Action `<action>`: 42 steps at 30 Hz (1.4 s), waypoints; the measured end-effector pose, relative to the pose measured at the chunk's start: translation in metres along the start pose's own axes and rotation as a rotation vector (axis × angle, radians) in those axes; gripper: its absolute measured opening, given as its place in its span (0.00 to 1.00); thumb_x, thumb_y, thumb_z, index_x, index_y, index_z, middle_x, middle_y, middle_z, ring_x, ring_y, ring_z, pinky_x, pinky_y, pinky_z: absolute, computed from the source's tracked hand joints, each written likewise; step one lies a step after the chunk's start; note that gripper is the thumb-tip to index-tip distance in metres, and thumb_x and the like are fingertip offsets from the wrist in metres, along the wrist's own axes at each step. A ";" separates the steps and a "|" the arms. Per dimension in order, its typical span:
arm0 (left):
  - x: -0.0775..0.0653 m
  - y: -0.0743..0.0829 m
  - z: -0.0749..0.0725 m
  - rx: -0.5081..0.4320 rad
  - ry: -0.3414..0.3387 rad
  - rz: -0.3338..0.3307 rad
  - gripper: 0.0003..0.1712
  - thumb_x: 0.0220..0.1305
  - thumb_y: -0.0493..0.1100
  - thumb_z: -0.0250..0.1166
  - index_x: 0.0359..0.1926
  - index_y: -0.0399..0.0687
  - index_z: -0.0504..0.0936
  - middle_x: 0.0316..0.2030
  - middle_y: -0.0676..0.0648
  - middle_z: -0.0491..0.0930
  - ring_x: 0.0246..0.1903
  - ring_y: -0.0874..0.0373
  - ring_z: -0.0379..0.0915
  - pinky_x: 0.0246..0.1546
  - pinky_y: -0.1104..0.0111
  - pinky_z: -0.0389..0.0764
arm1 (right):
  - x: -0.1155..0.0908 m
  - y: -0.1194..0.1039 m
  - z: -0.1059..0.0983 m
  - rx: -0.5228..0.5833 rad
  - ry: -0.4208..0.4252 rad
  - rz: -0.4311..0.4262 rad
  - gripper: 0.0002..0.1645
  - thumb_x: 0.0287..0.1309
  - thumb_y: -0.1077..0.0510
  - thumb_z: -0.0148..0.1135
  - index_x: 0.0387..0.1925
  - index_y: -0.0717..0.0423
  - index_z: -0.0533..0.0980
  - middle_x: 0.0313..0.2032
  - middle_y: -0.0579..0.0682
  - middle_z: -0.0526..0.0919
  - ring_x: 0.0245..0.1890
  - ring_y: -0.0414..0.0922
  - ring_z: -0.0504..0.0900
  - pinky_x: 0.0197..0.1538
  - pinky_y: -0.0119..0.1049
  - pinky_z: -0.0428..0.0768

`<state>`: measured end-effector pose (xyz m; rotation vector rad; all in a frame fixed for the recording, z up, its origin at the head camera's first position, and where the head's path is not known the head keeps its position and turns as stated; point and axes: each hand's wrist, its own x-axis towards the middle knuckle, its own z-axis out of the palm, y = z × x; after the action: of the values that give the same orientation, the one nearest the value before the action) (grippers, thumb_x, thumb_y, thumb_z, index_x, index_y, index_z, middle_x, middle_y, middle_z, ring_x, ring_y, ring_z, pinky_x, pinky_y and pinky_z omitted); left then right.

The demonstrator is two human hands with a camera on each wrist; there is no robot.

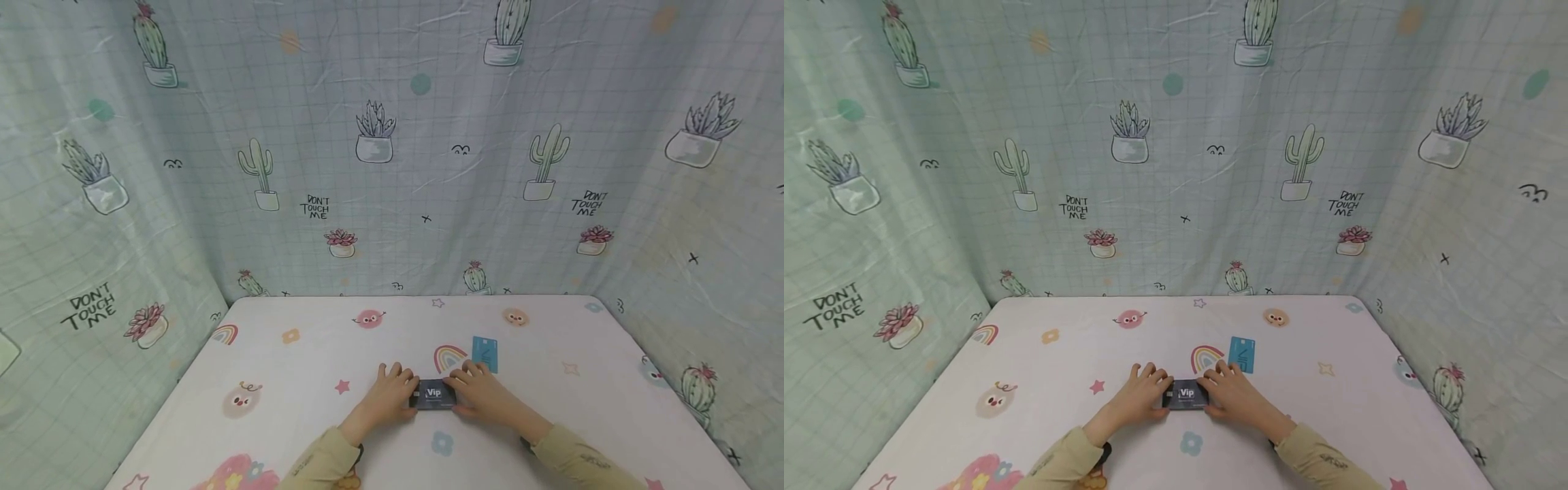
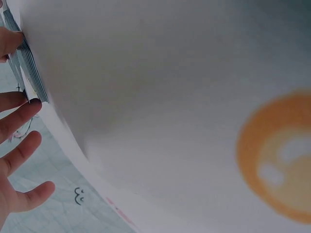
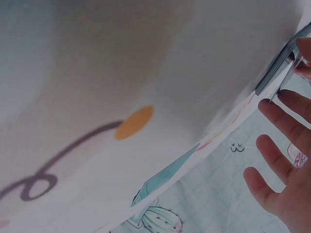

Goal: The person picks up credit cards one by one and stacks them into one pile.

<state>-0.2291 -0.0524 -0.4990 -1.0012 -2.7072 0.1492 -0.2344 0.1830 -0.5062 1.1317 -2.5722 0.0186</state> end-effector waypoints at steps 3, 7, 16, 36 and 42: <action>0.001 -0.001 0.000 -0.008 -0.006 0.000 0.30 0.47 0.60 0.64 0.49 0.51 0.74 0.43 0.52 0.74 0.42 0.57 0.64 0.47 0.51 0.67 | 0.001 0.000 -0.001 0.011 -0.054 0.028 0.30 0.46 0.39 0.60 0.50 0.49 0.72 0.42 0.44 0.76 0.42 0.44 0.67 0.46 0.47 0.69; 0.002 -0.002 0.001 -0.022 -0.016 -0.002 0.30 0.47 0.60 0.64 0.49 0.51 0.74 0.43 0.52 0.74 0.43 0.57 0.64 0.47 0.51 0.67 | 0.002 -0.001 -0.003 0.020 -0.110 0.056 0.31 0.48 0.39 0.59 0.52 0.48 0.71 0.45 0.44 0.76 0.44 0.44 0.68 0.49 0.48 0.69; 0.003 -0.002 0.002 -0.023 -0.033 -0.016 0.30 0.47 0.60 0.64 0.49 0.51 0.74 0.43 0.52 0.74 0.42 0.57 0.64 0.48 0.51 0.68 | 0.004 -0.001 -0.002 0.037 -0.098 0.046 0.30 0.47 0.41 0.60 0.51 0.49 0.71 0.45 0.46 0.76 0.44 0.45 0.68 0.49 0.50 0.70; 0.000 -0.004 -0.002 -0.052 -0.024 -0.022 0.28 0.47 0.60 0.65 0.47 0.53 0.75 0.43 0.54 0.75 0.40 0.58 0.63 0.44 0.54 0.68 | 0.006 0.001 0.000 0.015 -0.126 0.035 0.30 0.48 0.40 0.59 0.51 0.49 0.72 0.44 0.45 0.77 0.44 0.45 0.69 0.47 0.47 0.71; 0.001 -0.004 0.000 -0.053 -0.035 -0.021 0.28 0.47 0.60 0.64 0.48 0.53 0.75 0.44 0.54 0.74 0.41 0.58 0.64 0.46 0.53 0.68 | 0.006 0.001 0.002 0.008 -0.142 0.029 0.30 0.48 0.39 0.58 0.52 0.48 0.71 0.45 0.45 0.76 0.44 0.44 0.68 0.47 0.46 0.71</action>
<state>-0.2324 -0.0552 -0.4975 -0.9940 -2.7659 0.0922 -0.2399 0.1791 -0.5056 1.1360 -2.7149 -0.0458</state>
